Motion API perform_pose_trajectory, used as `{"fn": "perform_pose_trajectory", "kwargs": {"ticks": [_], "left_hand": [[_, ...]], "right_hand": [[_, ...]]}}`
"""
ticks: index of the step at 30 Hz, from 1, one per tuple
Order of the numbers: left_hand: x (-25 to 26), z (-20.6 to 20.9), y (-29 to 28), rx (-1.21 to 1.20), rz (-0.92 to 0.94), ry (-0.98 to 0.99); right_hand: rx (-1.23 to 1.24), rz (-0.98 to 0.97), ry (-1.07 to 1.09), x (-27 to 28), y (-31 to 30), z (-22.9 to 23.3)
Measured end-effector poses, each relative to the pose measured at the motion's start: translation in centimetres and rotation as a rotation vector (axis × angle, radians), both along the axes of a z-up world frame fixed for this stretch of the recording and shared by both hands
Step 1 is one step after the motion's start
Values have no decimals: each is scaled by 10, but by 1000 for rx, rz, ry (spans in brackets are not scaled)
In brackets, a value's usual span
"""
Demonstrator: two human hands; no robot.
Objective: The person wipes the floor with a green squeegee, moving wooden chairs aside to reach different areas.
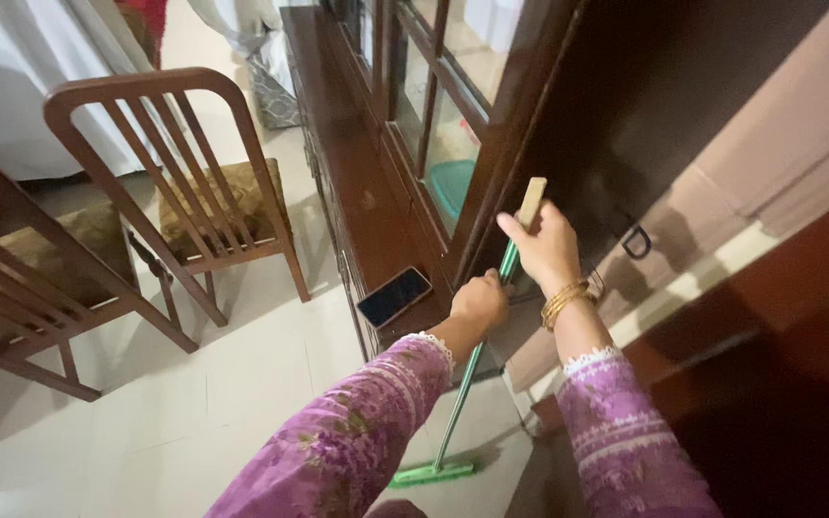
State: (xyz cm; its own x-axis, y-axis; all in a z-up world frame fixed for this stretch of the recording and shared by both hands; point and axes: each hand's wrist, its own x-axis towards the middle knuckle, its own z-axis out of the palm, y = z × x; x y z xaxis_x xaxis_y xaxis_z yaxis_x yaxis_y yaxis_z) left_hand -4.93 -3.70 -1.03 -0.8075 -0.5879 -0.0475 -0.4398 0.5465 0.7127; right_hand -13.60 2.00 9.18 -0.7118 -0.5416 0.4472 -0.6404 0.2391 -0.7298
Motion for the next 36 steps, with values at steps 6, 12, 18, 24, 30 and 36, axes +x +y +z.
{"fn": "perform_pose_trajectory", "kwargs": {"ticks": [6,12,18,24,30,36], "left_hand": [[1,16,-10,-29,44,4],[-1,33,-2,-274,12,24],[25,55,4,-370,-8,229],[71,87,-1,-326,-73,234],[120,112,-20,-301,55,380],[150,121,-50,-355,180,360]], "right_hand": [[35,-95,80,-7,-12,-8],[-168,-140,40,18,-8,6],[-197,-205,498,36,20,6],[-90,46,188,73,22,14],[-53,174,174,100,-2,27],[-49,240,195,127,-40,33]]}}
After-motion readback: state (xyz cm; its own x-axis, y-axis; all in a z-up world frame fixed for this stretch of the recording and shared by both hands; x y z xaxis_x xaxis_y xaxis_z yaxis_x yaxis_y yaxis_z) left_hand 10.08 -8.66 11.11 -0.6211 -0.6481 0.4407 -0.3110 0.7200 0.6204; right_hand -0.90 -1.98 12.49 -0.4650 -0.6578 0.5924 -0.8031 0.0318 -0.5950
